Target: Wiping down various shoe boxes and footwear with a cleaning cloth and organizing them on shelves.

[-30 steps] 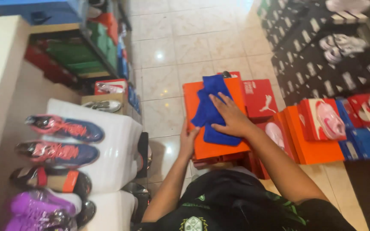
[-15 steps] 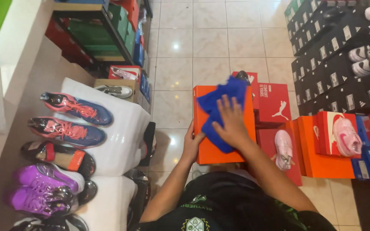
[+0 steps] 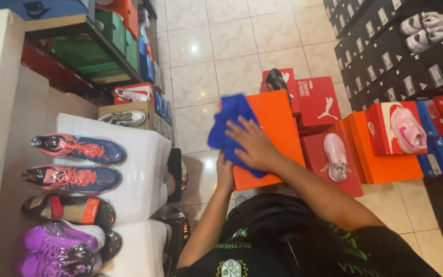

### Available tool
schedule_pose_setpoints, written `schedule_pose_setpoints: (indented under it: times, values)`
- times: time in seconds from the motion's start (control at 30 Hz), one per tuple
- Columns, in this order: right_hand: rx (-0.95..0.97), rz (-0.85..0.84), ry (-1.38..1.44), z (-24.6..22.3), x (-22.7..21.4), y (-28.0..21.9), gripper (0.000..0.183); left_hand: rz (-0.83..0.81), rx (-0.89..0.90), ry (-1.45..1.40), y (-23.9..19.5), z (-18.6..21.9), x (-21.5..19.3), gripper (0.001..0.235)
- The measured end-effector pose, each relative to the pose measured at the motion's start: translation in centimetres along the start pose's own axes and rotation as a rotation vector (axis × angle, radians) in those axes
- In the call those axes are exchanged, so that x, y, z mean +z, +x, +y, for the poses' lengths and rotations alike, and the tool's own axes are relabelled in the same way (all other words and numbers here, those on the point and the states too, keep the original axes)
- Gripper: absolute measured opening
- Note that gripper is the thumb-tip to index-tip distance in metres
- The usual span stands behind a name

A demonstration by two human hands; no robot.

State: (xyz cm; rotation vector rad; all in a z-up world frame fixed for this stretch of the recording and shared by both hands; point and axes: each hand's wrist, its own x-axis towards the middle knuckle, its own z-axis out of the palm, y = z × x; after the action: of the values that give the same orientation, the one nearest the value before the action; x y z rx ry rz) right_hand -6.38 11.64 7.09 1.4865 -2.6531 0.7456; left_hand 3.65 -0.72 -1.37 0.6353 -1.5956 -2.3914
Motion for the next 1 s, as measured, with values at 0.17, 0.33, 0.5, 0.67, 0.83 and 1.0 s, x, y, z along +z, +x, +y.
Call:
schedule_pose_setpoints:
  times: [0.17, 0.33, 0.5, 0.67, 0.83, 1.0]
  values:
    - [-0.013, -0.055, 0.09, 1.3, -1.7, -4.1, 0.064, 0.084, 0.018, -0.146, -0.7, 6.6, -0.3, 0.078]
    - [0.252, 0.099, 0.058, 7.2, -3.6, -4.0, 0.072, 0.069, -0.086, -0.048, -2.9, 9.2, 1.6, 0.09]
    - [0.041, -0.012, -0.141, -0.8, -1.6, -1.9, 0.08, 0.072, 0.01, -0.098, 0.2, 4.0, 0.2, 0.091]
    - [-0.211, 0.008, -0.07, 1.0, -3.3, -5.8, 0.069, 0.101, 0.077, -0.17, -1.3, 8.2, 1.0, 0.086]
    - [0.165, 0.105, -0.153, 3.8, -4.5, -2.8, 0.074, 0.035, 0.012, -0.05, -3.6, 7.5, 2.8, 0.085]
    - [-0.146, 0.013, -0.024, -1.5, -1.9, -3.7, 0.072, 0.095, -0.038, 0.009, -1.3, 2.3, -0.7, 0.066]
